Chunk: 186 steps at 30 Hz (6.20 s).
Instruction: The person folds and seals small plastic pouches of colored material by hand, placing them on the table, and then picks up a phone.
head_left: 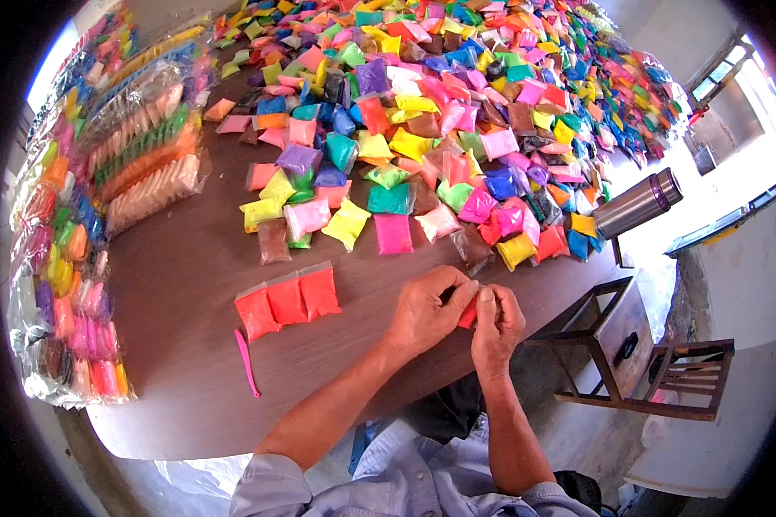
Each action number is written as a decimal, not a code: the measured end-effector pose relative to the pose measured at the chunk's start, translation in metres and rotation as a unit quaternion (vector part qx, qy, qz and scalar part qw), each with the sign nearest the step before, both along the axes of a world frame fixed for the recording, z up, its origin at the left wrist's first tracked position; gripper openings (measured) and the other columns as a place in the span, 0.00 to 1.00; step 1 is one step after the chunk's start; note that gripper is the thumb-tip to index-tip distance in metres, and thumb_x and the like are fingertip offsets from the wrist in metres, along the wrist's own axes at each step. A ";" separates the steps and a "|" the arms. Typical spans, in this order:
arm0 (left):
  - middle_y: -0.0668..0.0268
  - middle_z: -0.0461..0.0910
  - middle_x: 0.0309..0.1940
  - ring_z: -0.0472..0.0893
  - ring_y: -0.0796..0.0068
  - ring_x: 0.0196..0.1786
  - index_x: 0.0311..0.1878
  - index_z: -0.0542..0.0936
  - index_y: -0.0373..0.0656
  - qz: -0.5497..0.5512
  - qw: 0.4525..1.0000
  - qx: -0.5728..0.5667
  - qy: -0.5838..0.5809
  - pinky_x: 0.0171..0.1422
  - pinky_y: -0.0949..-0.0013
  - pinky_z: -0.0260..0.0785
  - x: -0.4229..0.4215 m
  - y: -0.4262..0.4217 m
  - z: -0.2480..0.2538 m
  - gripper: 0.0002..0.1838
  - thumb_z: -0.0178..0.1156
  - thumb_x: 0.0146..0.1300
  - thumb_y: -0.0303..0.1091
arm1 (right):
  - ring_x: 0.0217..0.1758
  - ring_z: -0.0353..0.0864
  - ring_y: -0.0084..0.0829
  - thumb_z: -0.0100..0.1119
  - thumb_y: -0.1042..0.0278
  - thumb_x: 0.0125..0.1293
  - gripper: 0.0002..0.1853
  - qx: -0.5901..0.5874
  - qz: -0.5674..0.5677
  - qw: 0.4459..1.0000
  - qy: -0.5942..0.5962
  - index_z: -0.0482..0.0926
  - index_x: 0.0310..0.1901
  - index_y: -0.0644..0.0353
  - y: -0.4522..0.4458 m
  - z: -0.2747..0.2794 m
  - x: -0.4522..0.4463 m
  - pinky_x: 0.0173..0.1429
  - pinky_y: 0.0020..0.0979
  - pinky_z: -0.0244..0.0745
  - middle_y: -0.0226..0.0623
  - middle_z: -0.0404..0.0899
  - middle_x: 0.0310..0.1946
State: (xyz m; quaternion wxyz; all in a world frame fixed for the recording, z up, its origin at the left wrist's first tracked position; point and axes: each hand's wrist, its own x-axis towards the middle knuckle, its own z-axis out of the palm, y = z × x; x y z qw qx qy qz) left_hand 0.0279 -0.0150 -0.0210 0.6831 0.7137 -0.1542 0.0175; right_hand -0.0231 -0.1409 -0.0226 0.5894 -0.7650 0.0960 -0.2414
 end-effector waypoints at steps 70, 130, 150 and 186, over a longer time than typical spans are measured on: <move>0.49 0.85 0.29 0.88 0.54 0.30 0.46 0.85 0.35 -0.055 0.997 0.058 -0.017 0.36 0.56 0.79 -0.008 0.000 0.014 0.20 0.69 0.72 0.47 | 0.44 0.77 0.22 0.51 0.64 0.85 0.14 0.003 -0.064 0.998 0.000 0.82 0.48 0.65 -0.006 0.000 0.000 0.50 0.29 0.75 0.34 0.83 0.41; 0.57 0.85 0.26 0.83 0.74 0.28 0.39 0.85 0.35 -0.038 0.999 0.031 0.004 0.32 0.62 0.76 -0.007 -0.003 0.010 0.17 0.70 0.72 0.42 | 0.33 0.69 0.13 0.50 0.59 0.86 0.15 -0.030 -0.041 0.999 -0.008 0.79 0.45 0.60 -0.007 -0.002 0.001 0.33 0.22 0.65 0.23 0.75 0.33; 0.64 0.86 0.30 0.82 0.82 0.33 0.46 0.86 0.35 -0.030 0.999 0.014 0.012 0.37 0.70 0.76 -0.005 0.000 0.011 0.13 0.69 0.73 0.39 | 0.38 0.74 0.19 0.56 0.65 0.82 0.11 -0.050 -0.012 0.999 -0.011 0.81 0.45 0.64 -0.006 0.000 -0.001 0.43 0.26 0.72 0.27 0.80 0.35; 0.74 0.85 0.35 0.78 0.87 0.40 0.43 0.86 0.35 -0.017 0.996 -0.073 0.046 0.45 0.75 0.74 -0.001 0.001 0.002 0.07 0.67 0.75 0.30 | 0.34 0.71 0.10 0.62 0.69 0.79 0.08 0.049 0.021 0.999 0.008 0.83 0.49 0.66 -0.008 -0.010 -0.003 0.38 0.16 0.66 0.21 0.80 0.36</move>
